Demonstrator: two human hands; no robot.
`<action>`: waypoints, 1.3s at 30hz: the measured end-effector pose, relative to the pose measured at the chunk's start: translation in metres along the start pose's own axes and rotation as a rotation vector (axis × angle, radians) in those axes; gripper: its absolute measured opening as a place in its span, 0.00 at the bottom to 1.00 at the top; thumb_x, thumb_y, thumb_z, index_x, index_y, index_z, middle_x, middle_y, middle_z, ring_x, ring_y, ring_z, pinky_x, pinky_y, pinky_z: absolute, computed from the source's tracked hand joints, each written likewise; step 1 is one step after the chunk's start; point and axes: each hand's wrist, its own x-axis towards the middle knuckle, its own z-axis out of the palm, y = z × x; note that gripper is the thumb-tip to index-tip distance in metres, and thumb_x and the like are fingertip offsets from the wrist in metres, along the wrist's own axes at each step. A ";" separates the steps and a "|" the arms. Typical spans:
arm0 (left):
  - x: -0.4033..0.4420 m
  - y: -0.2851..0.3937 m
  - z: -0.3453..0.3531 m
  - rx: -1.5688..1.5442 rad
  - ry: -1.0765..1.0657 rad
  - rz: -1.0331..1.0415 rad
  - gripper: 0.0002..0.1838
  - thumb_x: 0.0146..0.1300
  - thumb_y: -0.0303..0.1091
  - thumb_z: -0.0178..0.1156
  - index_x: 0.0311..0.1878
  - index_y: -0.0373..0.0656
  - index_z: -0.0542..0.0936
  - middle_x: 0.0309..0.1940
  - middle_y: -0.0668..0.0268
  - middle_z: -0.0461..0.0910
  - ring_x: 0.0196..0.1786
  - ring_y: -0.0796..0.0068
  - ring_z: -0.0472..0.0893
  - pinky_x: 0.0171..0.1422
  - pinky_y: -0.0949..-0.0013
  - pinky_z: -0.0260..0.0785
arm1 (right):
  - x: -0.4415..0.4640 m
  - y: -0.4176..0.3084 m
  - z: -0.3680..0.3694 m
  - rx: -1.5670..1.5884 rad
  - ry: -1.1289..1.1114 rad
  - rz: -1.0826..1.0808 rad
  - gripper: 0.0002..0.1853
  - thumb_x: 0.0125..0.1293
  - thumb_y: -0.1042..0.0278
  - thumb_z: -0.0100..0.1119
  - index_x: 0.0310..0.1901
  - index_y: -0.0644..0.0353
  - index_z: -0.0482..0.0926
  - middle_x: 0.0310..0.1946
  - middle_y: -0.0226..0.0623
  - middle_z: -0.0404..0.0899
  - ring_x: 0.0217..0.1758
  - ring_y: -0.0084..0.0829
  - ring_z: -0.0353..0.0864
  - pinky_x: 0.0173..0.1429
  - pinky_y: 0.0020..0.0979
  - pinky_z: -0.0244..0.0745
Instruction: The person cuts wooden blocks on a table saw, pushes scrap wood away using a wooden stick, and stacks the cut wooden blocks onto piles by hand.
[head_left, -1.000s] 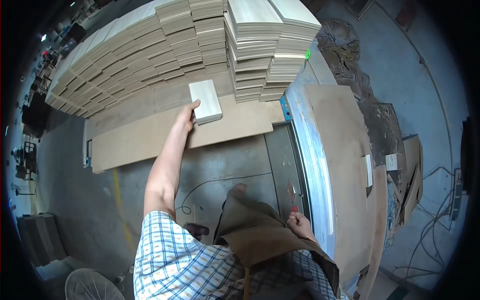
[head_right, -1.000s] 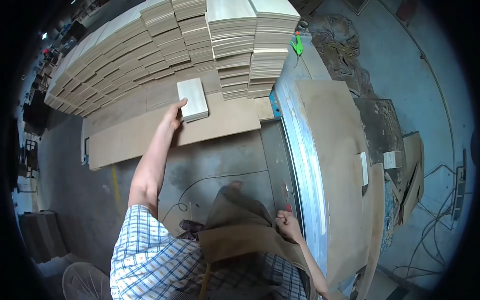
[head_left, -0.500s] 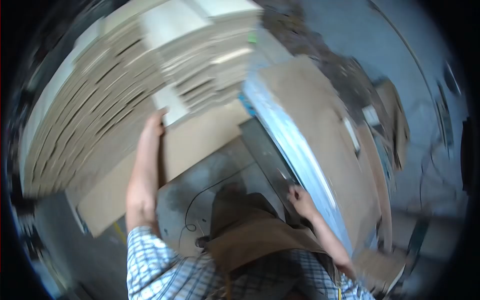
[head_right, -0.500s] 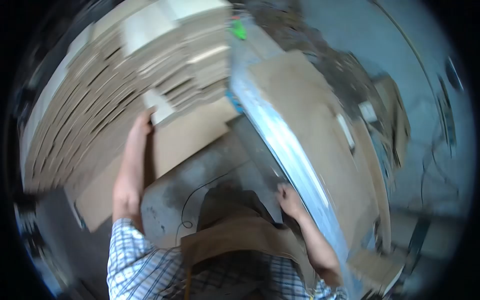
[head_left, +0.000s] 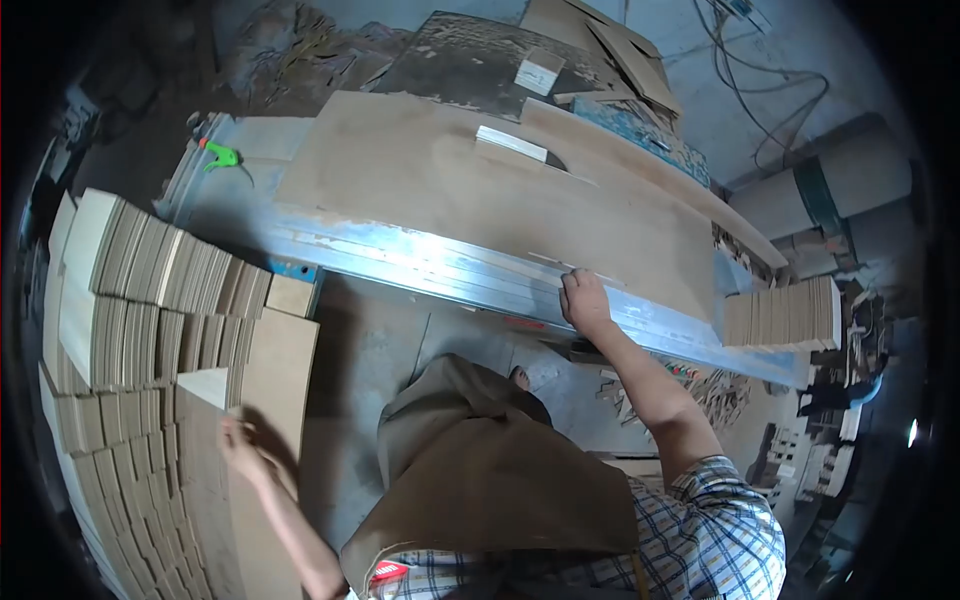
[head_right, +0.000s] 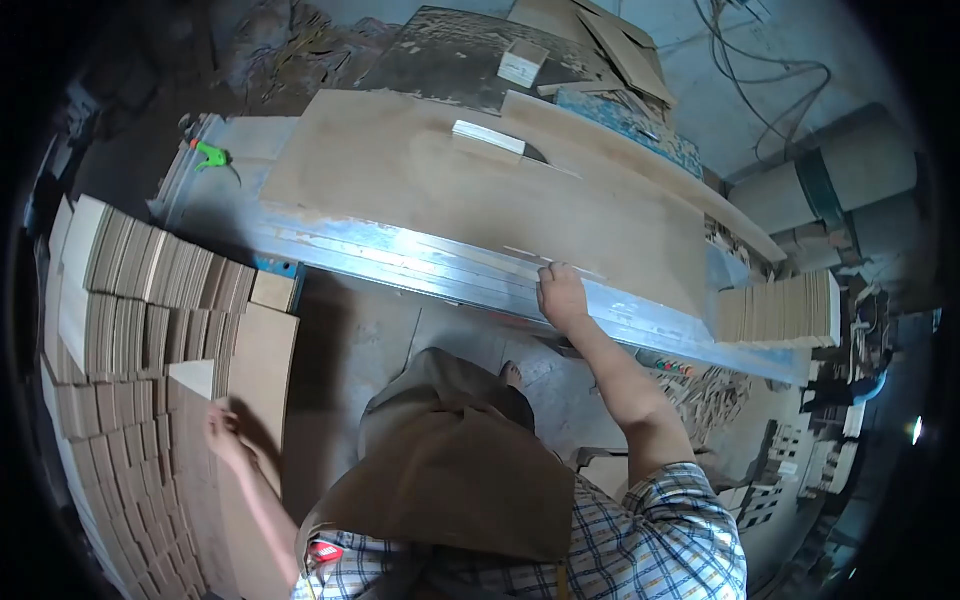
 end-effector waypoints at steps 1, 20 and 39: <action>-0.019 -0.016 0.007 0.081 -0.044 -0.018 0.12 0.78 0.35 0.61 0.58 0.40 0.82 0.41 0.67 0.83 0.36 0.83 0.79 0.42 0.77 0.73 | -0.001 -0.006 -0.009 -0.020 -0.013 -0.016 0.10 0.66 0.66 0.62 0.46 0.60 0.79 0.46 0.46 0.78 0.57 0.50 0.78 0.62 0.50 0.75; -0.126 -0.033 0.131 0.118 -0.758 -0.156 0.16 0.75 0.24 0.60 0.62 0.30 0.79 0.40 0.67 0.84 0.38 0.82 0.81 0.46 0.77 0.76 | 0.071 -0.151 0.037 0.896 0.216 0.603 0.14 0.78 0.66 0.46 0.50 0.70 0.76 0.41 0.67 0.83 0.49 0.67 0.83 0.55 0.58 0.76; -0.135 -0.029 0.198 0.195 -1.036 -0.152 0.14 0.75 0.24 0.61 0.60 0.33 0.80 0.40 0.69 0.82 0.37 0.81 0.81 0.46 0.76 0.75 | -0.085 0.073 -0.006 0.756 0.532 1.085 0.13 0.79 0.65 0.51 0.54 0.65 0.76 0.43 0.56 0.84 0.48 0.57 0.84 0.54 0.50 0.78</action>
